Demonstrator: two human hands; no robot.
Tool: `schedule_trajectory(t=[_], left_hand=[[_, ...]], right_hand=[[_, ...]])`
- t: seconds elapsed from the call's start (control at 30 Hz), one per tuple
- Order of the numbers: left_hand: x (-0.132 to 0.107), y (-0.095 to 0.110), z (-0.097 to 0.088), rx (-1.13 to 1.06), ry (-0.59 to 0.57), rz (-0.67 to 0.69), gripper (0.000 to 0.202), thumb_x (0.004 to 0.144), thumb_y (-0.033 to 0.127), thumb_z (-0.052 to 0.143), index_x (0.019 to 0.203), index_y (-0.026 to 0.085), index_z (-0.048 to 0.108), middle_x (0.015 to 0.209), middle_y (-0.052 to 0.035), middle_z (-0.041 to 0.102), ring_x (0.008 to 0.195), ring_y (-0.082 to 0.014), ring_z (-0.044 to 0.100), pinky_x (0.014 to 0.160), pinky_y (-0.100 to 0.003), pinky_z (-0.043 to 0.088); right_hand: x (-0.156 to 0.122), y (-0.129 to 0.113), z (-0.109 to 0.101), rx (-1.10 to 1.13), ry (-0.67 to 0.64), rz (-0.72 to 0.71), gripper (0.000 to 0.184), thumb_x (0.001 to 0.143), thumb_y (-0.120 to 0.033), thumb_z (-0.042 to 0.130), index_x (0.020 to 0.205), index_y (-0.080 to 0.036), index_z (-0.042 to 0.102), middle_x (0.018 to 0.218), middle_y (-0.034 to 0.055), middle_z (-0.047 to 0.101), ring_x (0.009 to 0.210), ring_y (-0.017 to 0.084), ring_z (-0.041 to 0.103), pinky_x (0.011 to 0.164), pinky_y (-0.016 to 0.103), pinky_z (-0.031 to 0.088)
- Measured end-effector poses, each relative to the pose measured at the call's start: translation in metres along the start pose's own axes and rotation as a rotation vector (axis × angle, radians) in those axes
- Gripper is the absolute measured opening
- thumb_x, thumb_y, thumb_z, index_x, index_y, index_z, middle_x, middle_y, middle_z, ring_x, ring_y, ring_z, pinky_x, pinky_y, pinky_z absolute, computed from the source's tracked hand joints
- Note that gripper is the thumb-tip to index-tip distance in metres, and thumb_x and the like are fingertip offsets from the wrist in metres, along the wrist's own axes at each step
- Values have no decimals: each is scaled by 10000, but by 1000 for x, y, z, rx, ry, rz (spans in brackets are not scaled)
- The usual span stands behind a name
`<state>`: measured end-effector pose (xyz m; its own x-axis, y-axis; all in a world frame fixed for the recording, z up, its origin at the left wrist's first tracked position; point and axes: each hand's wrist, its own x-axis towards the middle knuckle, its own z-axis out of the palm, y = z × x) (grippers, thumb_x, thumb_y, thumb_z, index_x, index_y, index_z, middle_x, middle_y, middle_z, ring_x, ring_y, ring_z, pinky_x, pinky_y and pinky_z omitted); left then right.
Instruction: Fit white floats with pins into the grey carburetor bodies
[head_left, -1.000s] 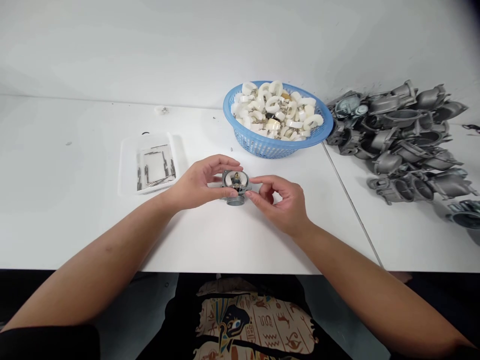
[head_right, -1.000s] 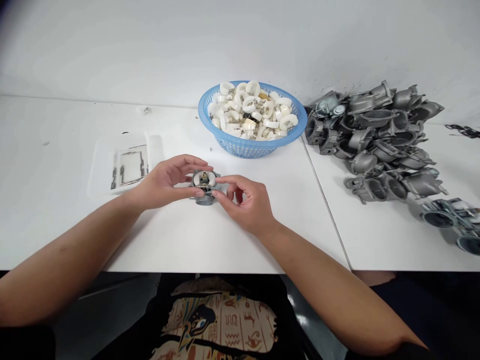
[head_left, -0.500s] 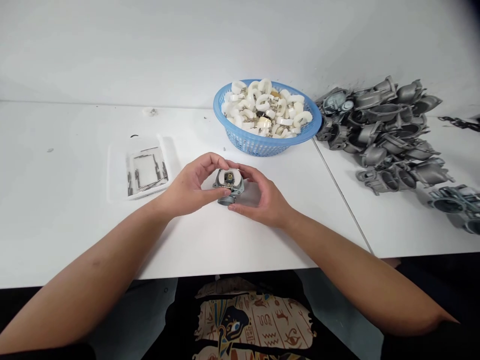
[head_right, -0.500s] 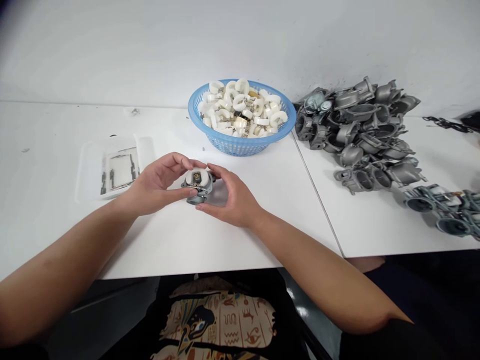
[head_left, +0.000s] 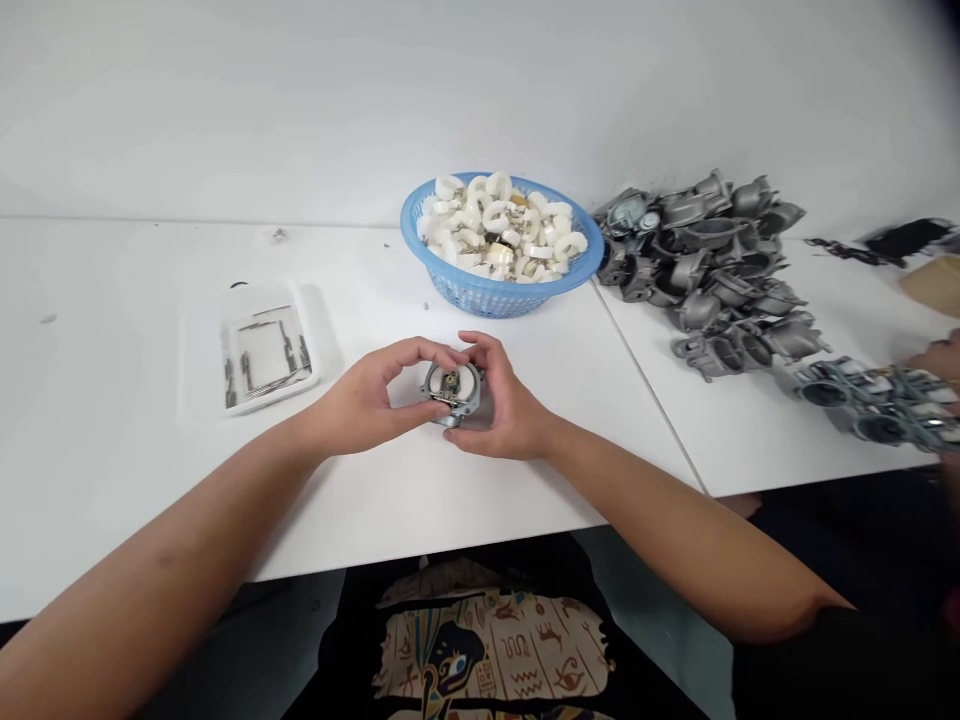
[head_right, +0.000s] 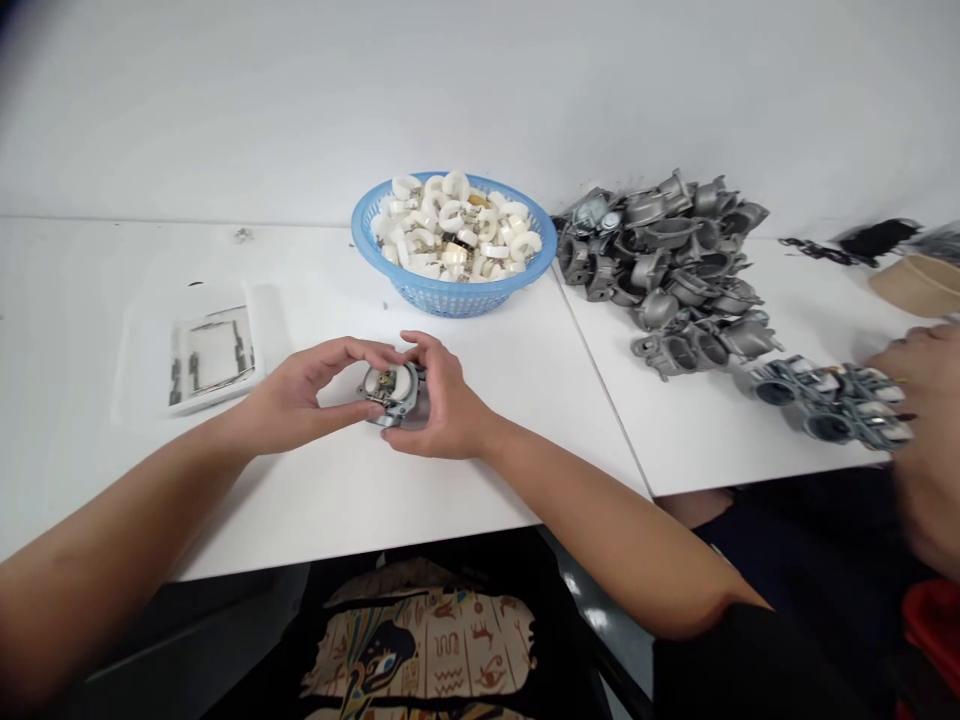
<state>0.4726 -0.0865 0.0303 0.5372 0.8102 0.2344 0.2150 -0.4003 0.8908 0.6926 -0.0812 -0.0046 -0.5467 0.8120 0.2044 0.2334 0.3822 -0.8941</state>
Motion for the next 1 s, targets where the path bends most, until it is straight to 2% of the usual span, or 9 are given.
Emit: schedule_trajectory(t=[0.13,0.23,0.33,0.47,0.57,0.63,0.83,0.93,1.0], left_hand=[[0,-3,-1,28,8,-47,365,826,298,729,1157,236,587,1314,-88,622,1282,-252,539,1123,-441,420],[-3,-6,2,43,-11,-115,424,819,365,734,1204,269,585,1352,-72,608,1310,-273,522,1134,-455,416],[-5,-8,6,64,3,-197,574,764,452,766,1281,309,559,1401,-59,578,1328,-317,508,1123,-484,430],[-5,-5,12,75,34,-245,736,720,529,768,1375,366,475,1482,-23,506,1389,-361,432,1139,-553,388],[-6,-1,15,90,22,-260,740,742,555,734,1401,386,441,1513,-11,471,1411,-371,396,1146,-589,355],[-6,0,15,101,21,-288,719,764,575,701,1406,395,432,1520,-16,463,1413,-371,393,1136,-587,369],[-7,-4,12,157,28,-286,685,780,622,659,1385,381,448,1437,-51,559,1363,-362,469,1084,-570,433],[-8,-6,13,225,1,-262,688,767,639,663,1365,355,476,1413,-66,576,1349,-359,486,1039,-541,483],[-9,-8,15,277,-10,-265,677,780,653,639,1366,356,475,1425,-61,564,1354,-349,482,1024,-518,501]], right_hand=[[3,1,-2,85,-42,26,984,662,-357,825,1415,-267,199,1269,122,494,1158,277,540,992,498,446],[4,0,-3,139,-73,18,946,637,-419,860,1355,-269,263,1315,124,508,1196,281,534,1031,499,423],[4,-2,-5,113,-86,52,1007,564,-462,905,1342,-269,296,1359,129,492,1275,305,484,1061,492,403],[0,-7,-13,145,-81,140,1125,492,-415,949,1393,-291,287,1280,102,539,1283,304,482,1054,471,420],[-6,-9,-20,163,-68,220,1211,437,-373,972,1430,-315,280,1285,101,522,1336,313,431,1060,471,420],[-10,-9,-24,175,-74,252,1200,422,-366,975,1424,-320,316,1290,99,509,1338,310,427,1057,463,428],[-24,1,-31,317,2,241,1129,417,-366,977,1368,-297,372,1228,74,536,1127,259,593,985,433,500],[-41,-4,-48,411,84,205,1084,498,-358,958,1364,-271,312,1205,78,550,1067,244,634,964,446,517],[-59,-12,-70,407,138,162,1060,560,-342,935,1377,-265,264,1188,79,560,1051,246,650,938,454,532]])
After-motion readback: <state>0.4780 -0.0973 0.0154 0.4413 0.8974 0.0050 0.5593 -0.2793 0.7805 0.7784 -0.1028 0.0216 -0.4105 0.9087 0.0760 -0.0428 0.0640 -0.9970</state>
